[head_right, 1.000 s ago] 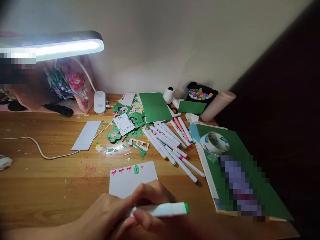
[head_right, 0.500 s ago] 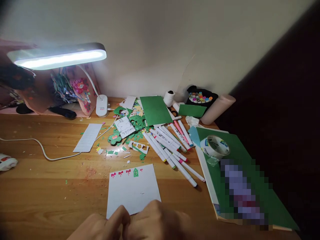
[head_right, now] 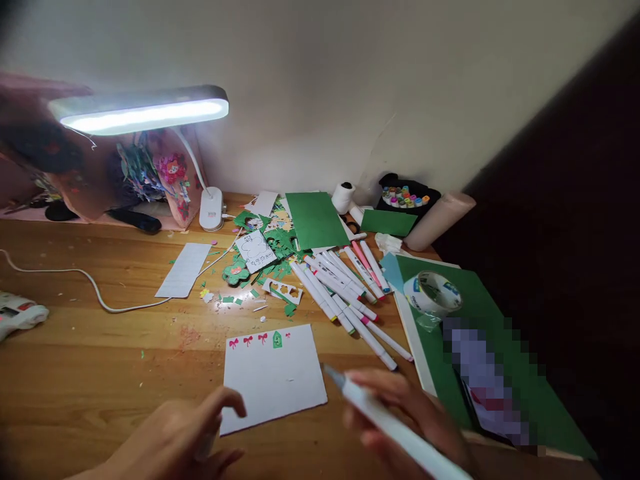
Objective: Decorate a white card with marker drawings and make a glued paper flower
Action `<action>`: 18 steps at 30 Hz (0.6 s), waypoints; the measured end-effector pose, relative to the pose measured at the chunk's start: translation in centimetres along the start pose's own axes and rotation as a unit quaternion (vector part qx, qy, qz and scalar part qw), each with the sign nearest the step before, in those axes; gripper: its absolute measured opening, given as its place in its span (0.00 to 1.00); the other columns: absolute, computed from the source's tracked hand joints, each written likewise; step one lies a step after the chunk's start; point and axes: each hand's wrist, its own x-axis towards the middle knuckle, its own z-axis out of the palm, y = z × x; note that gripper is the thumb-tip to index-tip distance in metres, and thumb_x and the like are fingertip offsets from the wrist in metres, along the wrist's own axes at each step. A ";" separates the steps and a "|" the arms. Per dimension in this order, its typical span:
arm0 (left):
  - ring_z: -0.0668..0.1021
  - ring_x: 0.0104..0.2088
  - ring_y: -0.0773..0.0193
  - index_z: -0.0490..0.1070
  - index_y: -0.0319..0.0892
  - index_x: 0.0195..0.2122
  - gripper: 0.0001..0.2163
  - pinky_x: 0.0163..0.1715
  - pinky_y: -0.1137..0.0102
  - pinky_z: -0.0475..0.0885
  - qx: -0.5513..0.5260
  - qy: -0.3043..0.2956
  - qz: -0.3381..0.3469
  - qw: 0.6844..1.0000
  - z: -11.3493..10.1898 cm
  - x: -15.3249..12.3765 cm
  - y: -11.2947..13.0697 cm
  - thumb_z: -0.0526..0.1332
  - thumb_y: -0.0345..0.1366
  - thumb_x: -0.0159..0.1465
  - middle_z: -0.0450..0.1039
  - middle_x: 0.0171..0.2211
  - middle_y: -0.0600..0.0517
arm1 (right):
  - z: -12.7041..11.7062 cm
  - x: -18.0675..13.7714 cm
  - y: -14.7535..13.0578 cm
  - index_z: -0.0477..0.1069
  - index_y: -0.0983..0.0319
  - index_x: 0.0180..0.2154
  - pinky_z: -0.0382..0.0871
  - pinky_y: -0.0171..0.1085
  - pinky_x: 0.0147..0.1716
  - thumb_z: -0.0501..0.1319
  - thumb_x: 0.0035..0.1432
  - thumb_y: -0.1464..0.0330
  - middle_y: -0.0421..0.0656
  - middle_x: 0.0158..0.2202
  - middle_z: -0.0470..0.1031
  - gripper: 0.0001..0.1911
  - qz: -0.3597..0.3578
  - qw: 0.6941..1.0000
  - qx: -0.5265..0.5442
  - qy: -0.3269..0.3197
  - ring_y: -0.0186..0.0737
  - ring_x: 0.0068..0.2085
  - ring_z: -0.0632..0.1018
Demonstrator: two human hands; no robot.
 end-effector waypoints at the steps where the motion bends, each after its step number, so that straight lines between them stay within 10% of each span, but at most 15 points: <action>1: 0.76 0.18 0.63 0.64 0.44 0.42 0.12 0.18 0.75 0.65 0.017 -0.010 0.013 1.000 0.1 0.8 0.3 0.62 0.31 0.57 0.74 0.19 0.58 | 0.7 1.0 0.6 0.62 0.46 0.54 0.77 0.38 0.34 0.56 0.59 0.63 0.44 0.42 0.77 0.21 0.024 1.000 -0.002 0.006 0.45 0.39 0.79; 9: 0.79 0.32 0.54 0.58 0.34 0.55 0.21 0.29 0.64 0.74 0.089 -0.038 0.103 0.990 1.8 4.4 0.7 0.59 0.32 0.61 0.77 0.34 0.45 | 4.7 3.8 2.0 0.64 0.50 0.55 0.59 0.47 0.57 0.52 0.63 0.62 0.43 0.61 0.59 0.19 0.103 0.980 -0.148 -0.085 0.47 0.63 0.55; 18: 0.79 0.26 0.53 0.52 0.28 0.56 0.22 0.21 0.64 0.72 0.141 -0.006 0.140 0.980 3.0 4.8 0.3 0.54 0.33 0.63 0.76 0.30 0.43 | 6.0 4.4 2.1 0.66 0.56 0.52 0.67 0.42 0.51 0.55 0.60 0.70 0.46 0.50 0.72 0.17 -0.037 0.989 -0.144 -0.015 0.43 0.52 0.72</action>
